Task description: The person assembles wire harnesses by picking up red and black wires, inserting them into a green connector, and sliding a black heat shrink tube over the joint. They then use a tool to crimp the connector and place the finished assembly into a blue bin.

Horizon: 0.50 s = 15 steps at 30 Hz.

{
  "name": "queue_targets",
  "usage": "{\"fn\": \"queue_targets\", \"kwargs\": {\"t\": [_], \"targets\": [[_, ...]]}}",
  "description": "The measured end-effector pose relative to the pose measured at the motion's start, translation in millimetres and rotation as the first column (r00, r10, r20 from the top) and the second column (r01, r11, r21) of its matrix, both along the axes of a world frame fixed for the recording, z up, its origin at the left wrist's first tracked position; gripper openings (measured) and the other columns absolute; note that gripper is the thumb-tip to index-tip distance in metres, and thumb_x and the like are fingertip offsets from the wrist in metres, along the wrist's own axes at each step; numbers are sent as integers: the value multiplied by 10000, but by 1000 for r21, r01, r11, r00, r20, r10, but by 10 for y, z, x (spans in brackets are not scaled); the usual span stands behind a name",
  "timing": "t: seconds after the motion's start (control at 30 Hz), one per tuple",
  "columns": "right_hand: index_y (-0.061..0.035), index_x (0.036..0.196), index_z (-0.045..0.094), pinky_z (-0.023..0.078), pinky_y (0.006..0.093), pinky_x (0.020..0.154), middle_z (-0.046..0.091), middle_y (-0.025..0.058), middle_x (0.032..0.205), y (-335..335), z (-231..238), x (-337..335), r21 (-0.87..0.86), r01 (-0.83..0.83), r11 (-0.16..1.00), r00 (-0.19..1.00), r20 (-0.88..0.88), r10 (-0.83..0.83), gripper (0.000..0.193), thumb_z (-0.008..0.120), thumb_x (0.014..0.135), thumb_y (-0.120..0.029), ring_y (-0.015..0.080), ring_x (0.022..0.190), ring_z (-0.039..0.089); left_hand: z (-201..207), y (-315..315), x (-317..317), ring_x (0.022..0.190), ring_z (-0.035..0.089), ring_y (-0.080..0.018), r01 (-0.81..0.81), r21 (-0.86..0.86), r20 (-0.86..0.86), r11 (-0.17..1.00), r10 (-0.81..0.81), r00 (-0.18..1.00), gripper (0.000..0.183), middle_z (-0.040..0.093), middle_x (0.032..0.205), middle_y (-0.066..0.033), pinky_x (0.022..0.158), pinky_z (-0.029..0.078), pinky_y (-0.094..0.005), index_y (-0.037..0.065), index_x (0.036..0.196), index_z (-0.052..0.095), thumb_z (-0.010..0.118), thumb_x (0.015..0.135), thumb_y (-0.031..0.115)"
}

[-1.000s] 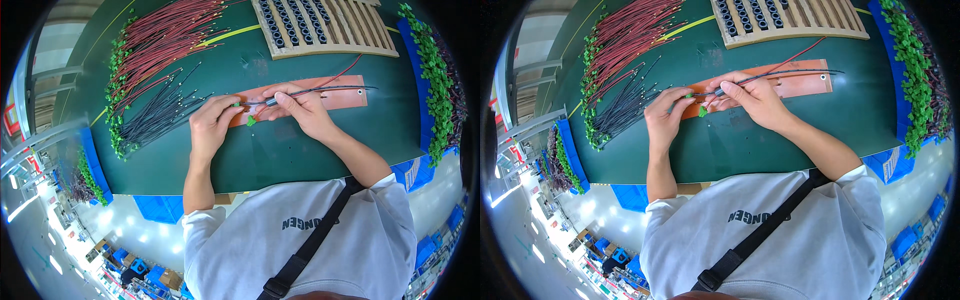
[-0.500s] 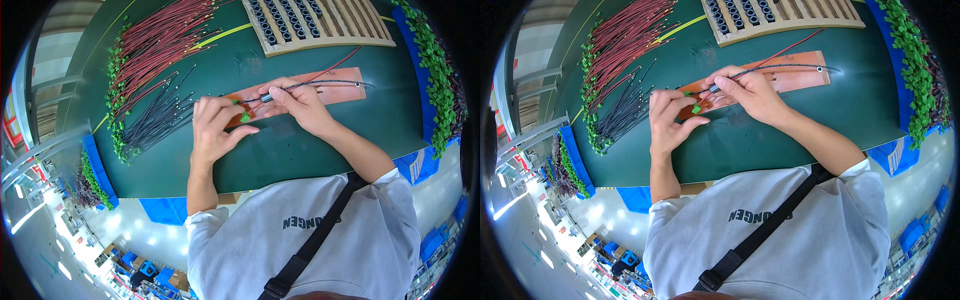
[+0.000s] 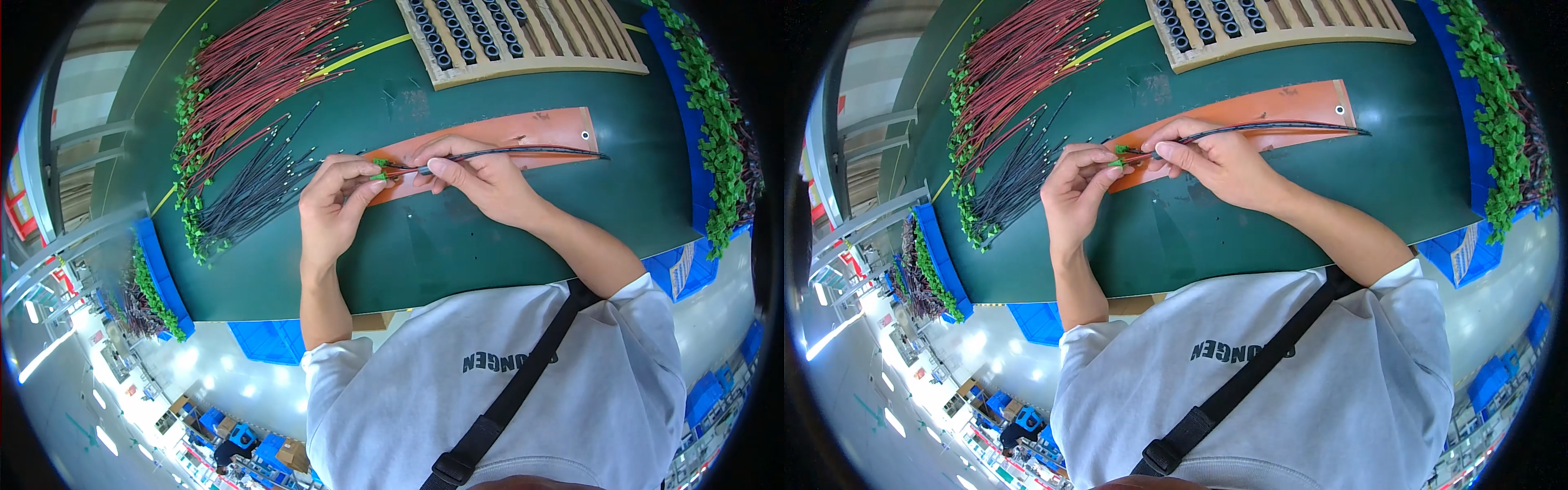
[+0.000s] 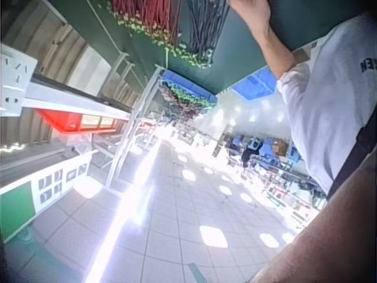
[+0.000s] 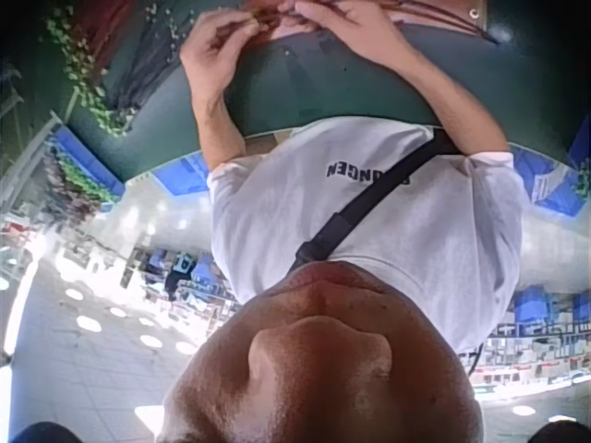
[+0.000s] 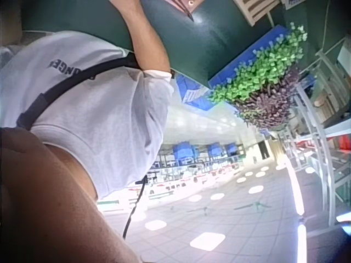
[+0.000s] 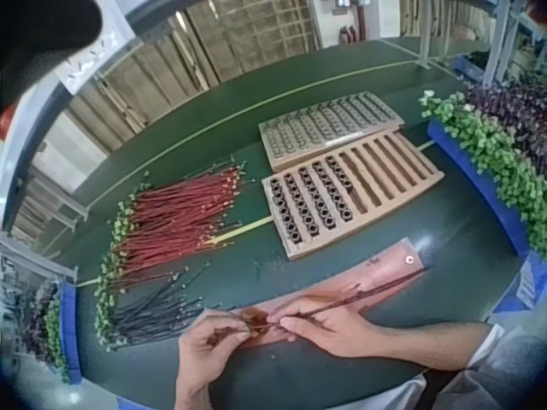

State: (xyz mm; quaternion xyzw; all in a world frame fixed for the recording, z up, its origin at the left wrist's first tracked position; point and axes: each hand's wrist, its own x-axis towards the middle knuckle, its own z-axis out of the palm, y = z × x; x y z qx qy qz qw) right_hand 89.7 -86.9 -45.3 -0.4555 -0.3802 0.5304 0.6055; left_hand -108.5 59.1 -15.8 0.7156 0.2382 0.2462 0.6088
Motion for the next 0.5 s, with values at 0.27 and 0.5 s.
{"fn": "queue_targets", "kwargs": {"t": [0.27,0.5], "targets": [[21,1265,633,537,270,844,695,79,1134,7,-23,-5,10,-7,1000,999,34,7,280,523,1111,-186,121,981,660,-27,60,-12,1001,714,-227,19,-57,-5,998,-19,1000,374,661,1136,-134,905,604,-328,-58,1211,659,702,861,-182],[-2,1255,632,520,260,838,709,51,1051,-3,8,8,17,-6,1000,999,44,5,267,521,1113,-199,92,939,636,-101,64,-33,999,718,-218,45,275,-32,960,-38,999,458,720,1088,-141,903,596,-339,-38,1268,633,733,841,-168]]}}
